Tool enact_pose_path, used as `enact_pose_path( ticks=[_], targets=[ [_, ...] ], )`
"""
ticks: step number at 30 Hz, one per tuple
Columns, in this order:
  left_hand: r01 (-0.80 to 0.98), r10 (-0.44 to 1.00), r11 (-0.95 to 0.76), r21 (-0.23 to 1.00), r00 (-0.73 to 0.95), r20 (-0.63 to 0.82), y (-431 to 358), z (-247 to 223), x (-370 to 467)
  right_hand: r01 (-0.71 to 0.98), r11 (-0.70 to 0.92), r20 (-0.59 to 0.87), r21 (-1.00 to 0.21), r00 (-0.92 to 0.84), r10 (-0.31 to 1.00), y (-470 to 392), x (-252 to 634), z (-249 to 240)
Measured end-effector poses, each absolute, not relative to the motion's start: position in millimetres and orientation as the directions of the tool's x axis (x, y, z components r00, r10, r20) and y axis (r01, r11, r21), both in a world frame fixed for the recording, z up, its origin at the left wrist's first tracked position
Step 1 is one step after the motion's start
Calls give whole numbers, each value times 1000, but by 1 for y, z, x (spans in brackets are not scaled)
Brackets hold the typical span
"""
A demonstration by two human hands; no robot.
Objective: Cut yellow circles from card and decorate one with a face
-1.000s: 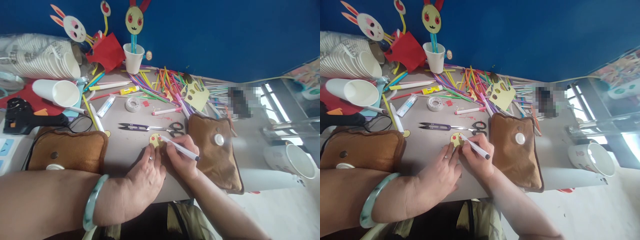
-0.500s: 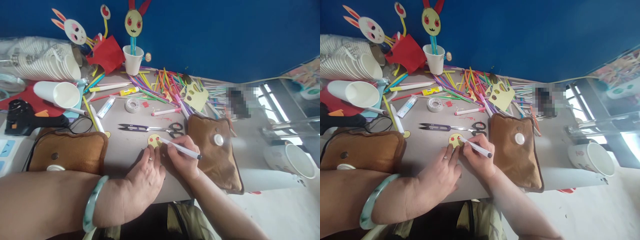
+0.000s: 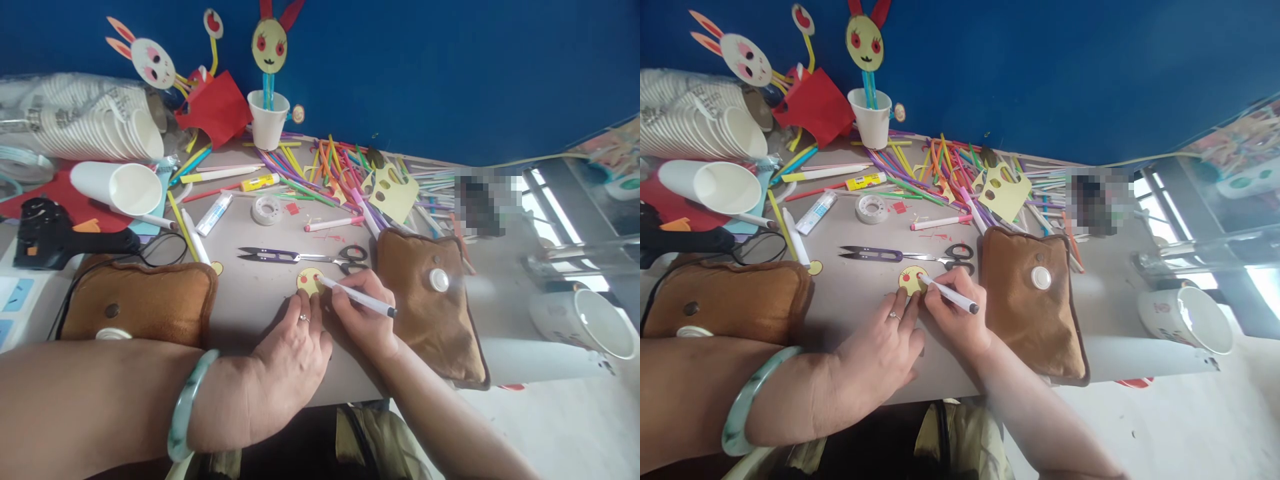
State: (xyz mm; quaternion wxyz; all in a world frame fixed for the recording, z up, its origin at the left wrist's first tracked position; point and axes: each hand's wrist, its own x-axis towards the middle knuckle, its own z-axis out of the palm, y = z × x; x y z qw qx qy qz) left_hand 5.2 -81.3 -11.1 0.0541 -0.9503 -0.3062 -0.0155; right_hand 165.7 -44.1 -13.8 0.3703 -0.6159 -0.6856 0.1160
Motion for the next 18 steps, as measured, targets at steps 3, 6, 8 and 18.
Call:
enact_pose_path(
  ticks=[3,6,8,18],
  targets=[
    [588,584,-802,-103,809,71,-82,-11,5,760,220,365,-612,25,931,-44,166,-15],
    [587,582,-803,-103,810,71,-81,-12,5,758,226,367,-612,19,930,-44,167,-14],
    [584,579,-805,-107,812,75,-80,-12,5,755,238,373,-611,10,928,-44,166,-14],
    [579,573,-810,-97,815,79,-80,-9,6,748,243,364,-617,-2,931,-45,166,-14]
  ],
)
